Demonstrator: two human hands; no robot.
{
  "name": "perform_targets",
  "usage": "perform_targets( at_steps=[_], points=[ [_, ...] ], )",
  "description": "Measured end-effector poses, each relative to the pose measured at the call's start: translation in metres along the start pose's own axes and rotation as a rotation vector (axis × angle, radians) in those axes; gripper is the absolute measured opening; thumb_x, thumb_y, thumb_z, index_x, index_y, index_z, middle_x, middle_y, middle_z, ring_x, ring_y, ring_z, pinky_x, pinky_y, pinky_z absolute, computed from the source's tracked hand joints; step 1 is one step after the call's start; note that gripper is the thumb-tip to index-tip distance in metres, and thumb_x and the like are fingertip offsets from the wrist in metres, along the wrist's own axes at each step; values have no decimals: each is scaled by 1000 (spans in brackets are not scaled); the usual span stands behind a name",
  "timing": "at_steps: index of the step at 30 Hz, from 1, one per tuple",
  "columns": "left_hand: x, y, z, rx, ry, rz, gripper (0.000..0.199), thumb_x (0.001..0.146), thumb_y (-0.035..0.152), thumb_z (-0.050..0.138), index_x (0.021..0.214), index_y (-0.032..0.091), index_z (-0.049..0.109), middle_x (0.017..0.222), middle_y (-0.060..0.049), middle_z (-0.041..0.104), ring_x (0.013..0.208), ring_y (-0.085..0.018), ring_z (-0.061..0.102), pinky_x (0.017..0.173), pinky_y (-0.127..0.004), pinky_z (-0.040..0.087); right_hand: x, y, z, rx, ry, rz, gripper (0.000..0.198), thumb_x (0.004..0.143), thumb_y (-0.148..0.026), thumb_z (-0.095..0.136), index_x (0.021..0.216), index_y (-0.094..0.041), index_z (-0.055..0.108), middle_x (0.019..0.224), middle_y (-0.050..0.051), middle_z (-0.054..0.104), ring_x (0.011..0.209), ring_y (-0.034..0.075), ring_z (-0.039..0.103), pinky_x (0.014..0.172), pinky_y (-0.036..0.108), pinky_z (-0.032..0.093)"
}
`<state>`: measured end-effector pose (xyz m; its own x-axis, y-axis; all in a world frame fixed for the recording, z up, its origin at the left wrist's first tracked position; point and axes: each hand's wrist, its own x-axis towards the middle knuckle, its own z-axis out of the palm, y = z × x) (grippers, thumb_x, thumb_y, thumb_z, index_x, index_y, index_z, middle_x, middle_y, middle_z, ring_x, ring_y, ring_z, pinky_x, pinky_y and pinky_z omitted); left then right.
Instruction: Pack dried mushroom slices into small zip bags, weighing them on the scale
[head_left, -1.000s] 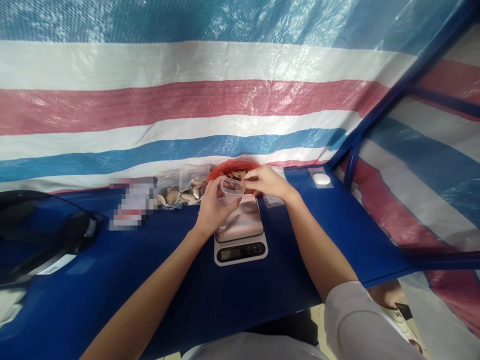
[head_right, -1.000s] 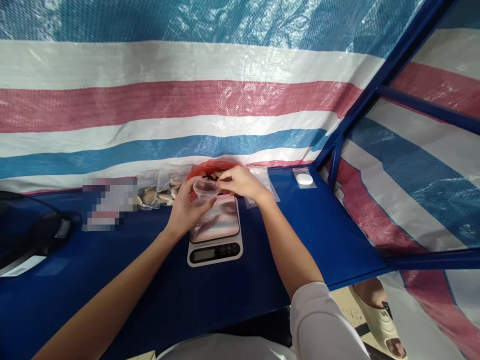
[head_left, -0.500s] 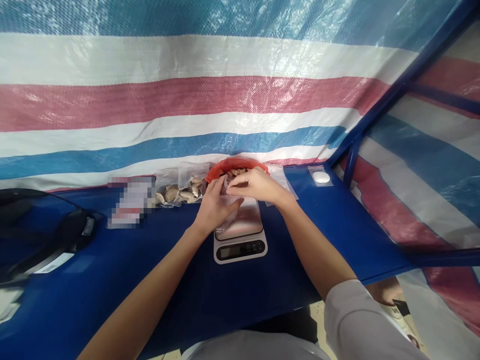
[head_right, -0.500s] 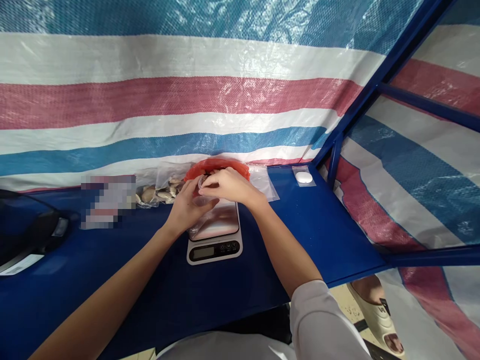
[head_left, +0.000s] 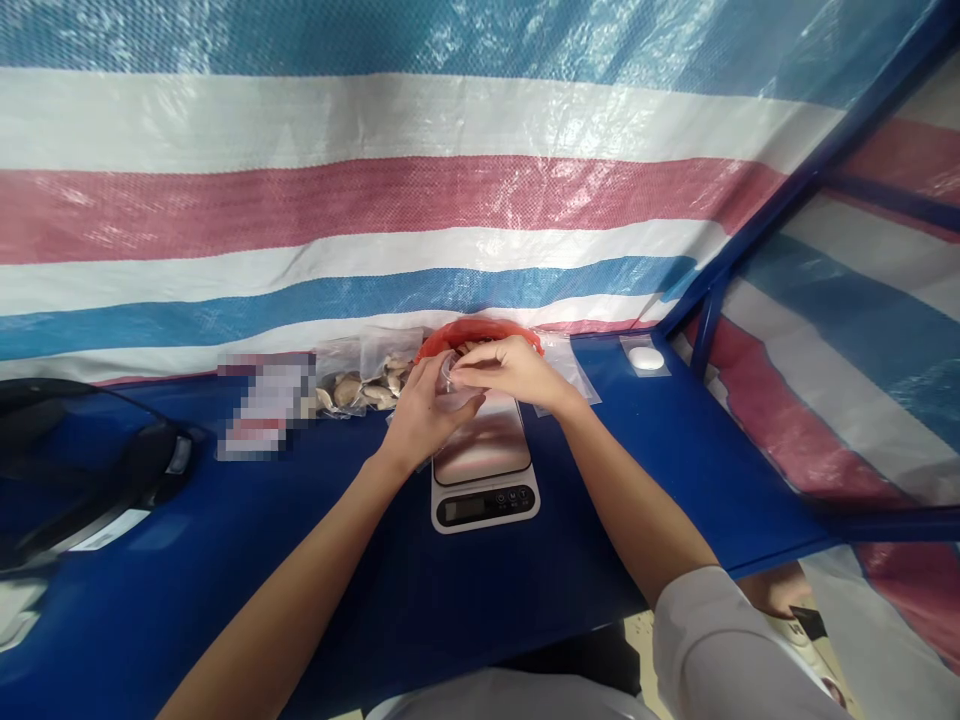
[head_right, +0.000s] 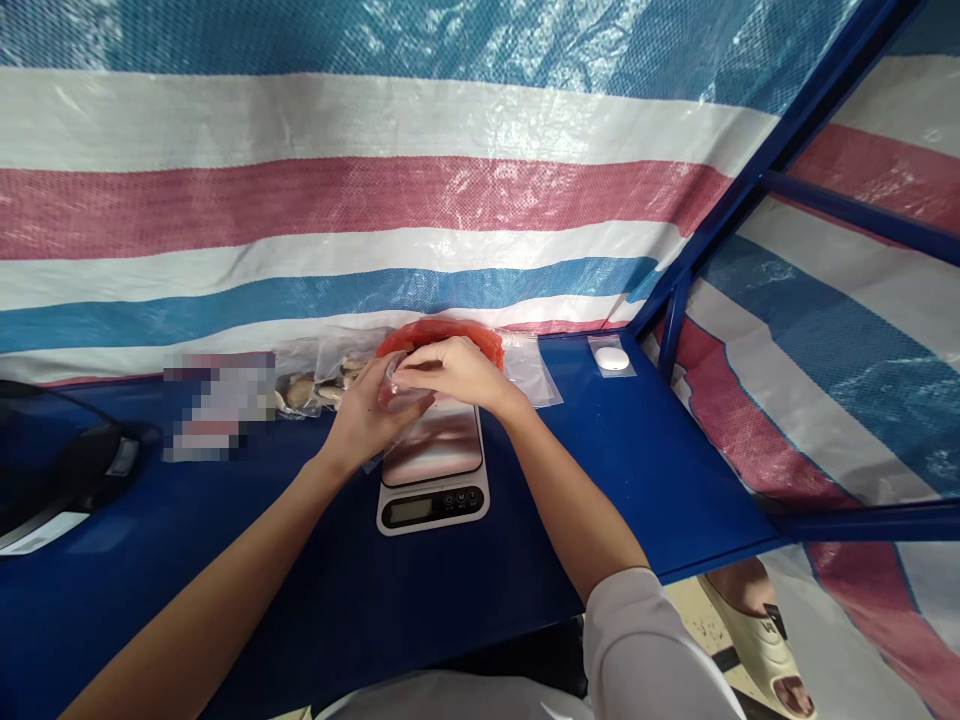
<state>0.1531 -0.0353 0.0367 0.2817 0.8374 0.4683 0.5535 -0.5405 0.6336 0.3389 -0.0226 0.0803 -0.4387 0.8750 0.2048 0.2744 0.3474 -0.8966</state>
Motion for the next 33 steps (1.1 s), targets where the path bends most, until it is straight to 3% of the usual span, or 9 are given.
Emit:
perform_targets(
  at_steps=[4, 7, 13, 17, 20, 24, 33],
  points=[
    [3, -3, -9, -17, 63, -39, 52, 79, 45, 74, 123, 21, 62, 122, -10, 71, 116, -31, 66, 103, -48, 52, -3, 5, -18, -3, 114, 27, 29, 87, -42, 70, 100, -18, 79, 96, 4, 78, 86, 18, 71, 80, 28, 54],
    [6, -7, -17, -48, 90, -78, 49, 80, 46, 75, 121, 21, 64, 117, -12, 73, 113, -33, 68, 102, -50, 53, -1, 11, -28, -137, 148, 60, 27, 91, -39, 67, 105, -19, 79, 103, 5, 79, 95, 20, 72, 85, 29, 53],
    [8, -15, -28, -77, 86, -169, 55, 80, 52, 74, 124, 20, 64, 121, -11, 73, 113, -31, 68, 103, -48, 52, 14, 15, -18, -664, -33, 137, 20, 93, -31, 63, 102, -26, 80, 103, 2, 79, 95, 19, 70, 81, 28, 47],
    [9, -18, -32, -61, 90, -179, 58, 79, 56, 74, 123, 20, 64, 119, -10, 73, 113, -31, 68, 102, -47, 52, 23, 21, -6, -823, -119, 162, 24, 93, -33, 62, 111, -30, 77, 118, 2, 76, 105, 22, 69, 76, 28, 46],
    [10, -17, -34, -62, 86, -181, 56, 80, 55, 74, 123, 21, 64, 118, -9, 74, 112, -31, 69, 103, -47, 53, 23, 25, -4, -863, -117, 149, 26, 94, -33, 61, 115, -30, 77, 125, 3, 74, 113, 24, 67, 80, 29, 48],
    [10, -16, -34, -75, 76, -184, 54, 80, 53, 75, 123, 21, 65, 120, -8, 73, 113, -30, 69, 103, -45, 52, 19, 26, -10, -842, -105, 155, 24, 93, -30, 65, 114, -27, 77, 121, 5, 76, 109, 25, 68, 87, 30, 48],
    [9, -16, -28, -135, 25, -205, 49, 82, 48, 75, 122, 21, 66, 111, -8, 75, 105, -28, 70, 101, -45, 54, 20, 38, -14, -811, -103, 180, 28, 94, -31, 65, 117, -20, 76, 118, 10, 76, 103, 27, 70, 85, 32, 49]
  ],
)
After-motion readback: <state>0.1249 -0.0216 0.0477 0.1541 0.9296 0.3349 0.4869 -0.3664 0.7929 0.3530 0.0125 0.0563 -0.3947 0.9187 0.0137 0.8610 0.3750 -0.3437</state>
